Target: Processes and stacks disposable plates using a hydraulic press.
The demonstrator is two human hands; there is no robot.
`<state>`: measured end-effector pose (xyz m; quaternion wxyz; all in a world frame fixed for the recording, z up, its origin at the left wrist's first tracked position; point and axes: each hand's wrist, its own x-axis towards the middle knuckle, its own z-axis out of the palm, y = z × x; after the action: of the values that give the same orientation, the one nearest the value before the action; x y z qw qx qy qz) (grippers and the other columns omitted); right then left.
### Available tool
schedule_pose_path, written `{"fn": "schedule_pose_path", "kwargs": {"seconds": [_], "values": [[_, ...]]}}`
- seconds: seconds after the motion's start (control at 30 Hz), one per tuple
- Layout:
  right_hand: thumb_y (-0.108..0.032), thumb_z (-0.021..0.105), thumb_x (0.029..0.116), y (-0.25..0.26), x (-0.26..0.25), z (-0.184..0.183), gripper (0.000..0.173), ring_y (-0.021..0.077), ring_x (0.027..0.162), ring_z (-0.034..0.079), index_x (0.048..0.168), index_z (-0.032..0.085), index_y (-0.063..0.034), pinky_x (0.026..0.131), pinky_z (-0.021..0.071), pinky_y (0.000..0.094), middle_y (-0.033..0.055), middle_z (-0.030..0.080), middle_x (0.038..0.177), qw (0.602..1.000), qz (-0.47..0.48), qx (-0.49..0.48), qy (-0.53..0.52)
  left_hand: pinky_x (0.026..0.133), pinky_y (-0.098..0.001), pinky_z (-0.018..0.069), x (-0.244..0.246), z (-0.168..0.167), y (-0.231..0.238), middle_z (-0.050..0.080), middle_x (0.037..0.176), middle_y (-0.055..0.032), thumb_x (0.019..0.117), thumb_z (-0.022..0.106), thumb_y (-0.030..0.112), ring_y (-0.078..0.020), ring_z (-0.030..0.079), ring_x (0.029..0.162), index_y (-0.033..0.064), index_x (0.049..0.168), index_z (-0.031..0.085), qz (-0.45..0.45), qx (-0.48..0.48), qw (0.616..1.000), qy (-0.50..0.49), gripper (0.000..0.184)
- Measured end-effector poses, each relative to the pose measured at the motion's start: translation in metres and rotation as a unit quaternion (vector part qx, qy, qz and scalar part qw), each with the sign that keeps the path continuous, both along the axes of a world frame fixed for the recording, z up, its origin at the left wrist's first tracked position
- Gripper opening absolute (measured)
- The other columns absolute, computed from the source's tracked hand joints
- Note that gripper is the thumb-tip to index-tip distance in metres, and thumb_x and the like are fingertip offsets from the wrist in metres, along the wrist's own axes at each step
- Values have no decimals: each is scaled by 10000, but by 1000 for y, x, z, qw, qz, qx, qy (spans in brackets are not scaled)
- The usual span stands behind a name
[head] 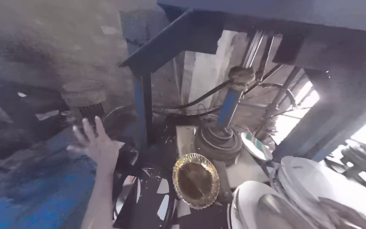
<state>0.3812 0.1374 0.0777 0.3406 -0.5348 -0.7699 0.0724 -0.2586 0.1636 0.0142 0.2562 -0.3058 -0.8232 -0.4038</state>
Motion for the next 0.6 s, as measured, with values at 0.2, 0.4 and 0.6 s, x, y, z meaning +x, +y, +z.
{"fn": "schedule_pose_path", "kwargs": {"seconds": [0.2, 0.4, 0.6], "values": [[-48, 591, 988, 25, -92, 52, 245, 353, 929, 723, 1167, 696, 81, 871, 580, 485, 247, 724, 1069, 986, 137, -9, -96, 1088, -838, 67, -12, 1, 66, 156, 1682, -197, 842, 768, 121, -470, 69, 1544, 105, 1576, 345, 19, -156, 985, -77, 848], [-58, 621, 974, 110, -159, 13, 183, 416, 714, 723, 1101, 753, -72, 554, 549, 586, 183, 745, 925, 927, 26, 150, -342, 1097, -824, 86, -7, 8, 56, 221, 1657, -229, 893, 696, 134, -482, 103, 1537, 74, 1522, 448, -13, -161, 981, -104, 679], [54, 730, 838, 136, -195, -9, 208, 384, 710, 727, 1028, 740, -31, 580, 570, 523, 178, 730, 842, 893, 28, 204, -401, 1113, -797, 107, -8, 9, 54, 251, 1651, -220, 890, 703, 205, -467, 126, 1538, 61, 1462, 529, -18, -188, 975, -119, 615]]}}
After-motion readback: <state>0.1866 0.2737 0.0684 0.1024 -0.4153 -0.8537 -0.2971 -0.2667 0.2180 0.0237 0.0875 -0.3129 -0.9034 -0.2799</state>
